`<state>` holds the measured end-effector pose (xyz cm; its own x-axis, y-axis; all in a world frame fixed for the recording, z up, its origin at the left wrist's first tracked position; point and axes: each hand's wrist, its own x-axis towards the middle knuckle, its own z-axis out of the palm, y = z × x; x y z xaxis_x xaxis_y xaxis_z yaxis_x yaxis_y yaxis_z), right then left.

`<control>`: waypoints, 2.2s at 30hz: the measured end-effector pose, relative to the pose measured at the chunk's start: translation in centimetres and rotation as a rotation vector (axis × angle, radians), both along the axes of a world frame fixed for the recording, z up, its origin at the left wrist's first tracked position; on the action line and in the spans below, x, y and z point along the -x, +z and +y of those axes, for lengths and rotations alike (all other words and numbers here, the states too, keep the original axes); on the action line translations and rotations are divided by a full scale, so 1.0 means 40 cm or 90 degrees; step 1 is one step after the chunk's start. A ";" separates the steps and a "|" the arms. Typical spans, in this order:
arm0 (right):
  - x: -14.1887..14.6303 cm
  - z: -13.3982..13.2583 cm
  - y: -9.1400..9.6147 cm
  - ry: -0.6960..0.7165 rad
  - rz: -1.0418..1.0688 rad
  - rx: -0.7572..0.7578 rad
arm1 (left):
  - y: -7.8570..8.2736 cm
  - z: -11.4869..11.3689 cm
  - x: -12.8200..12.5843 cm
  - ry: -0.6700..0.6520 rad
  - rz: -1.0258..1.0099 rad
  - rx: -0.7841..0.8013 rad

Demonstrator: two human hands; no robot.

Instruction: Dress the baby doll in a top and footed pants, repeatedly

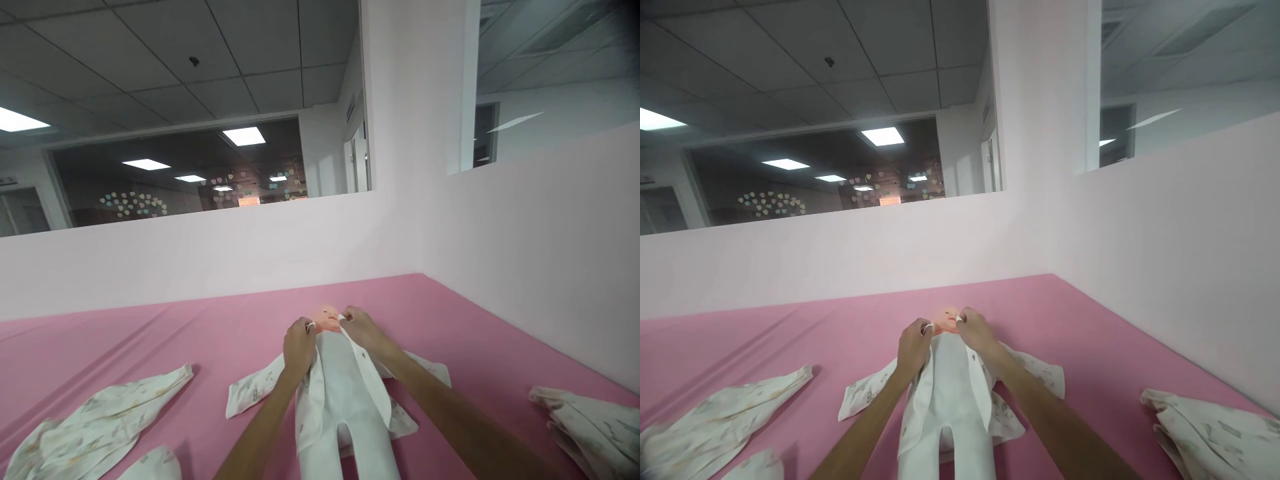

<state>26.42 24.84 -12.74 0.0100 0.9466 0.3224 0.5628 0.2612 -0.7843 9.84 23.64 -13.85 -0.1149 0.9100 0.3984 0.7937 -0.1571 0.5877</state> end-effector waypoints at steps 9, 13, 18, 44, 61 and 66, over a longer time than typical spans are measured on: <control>0.055 0.031 -0.049 -0.062 0.190 -0.048 | -0.011 0.020 -0.020 -0.029 0.056 0.047; 0.066 0.031 -0.073 -0.046 0.239 -0.072 | -0.014 0.023 -0.017 -0.050 0.069 0.047; 0.077 0.015 -0.097 -0.019 0.270 -0.090 | -0.024 0.023 -0.015 -0.070 0.070 0.038; 0.086 0.006 -0.091 0.035 0.188 -0.083 | -0.036 0.002 -0.020 -0.050 0.200 -0.005; 0.093 -0.077 -0.086 0.056 0.000 -0.117 | -0.022 0.022 0.024 -0.241 -0.139 0.208; 0.096 -0.086 -0.092 0.050 -0.042 -0.147 | -0.026 0.027 0.048 -0.284 -0.268 0.275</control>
<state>22.57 21.41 -16.41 -0.0887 0.8448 0.5277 0.5813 0.4741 -0.6613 7.91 24.71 -14.89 0.2383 0.9712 -0.0006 0.4029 -0.0983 0.9099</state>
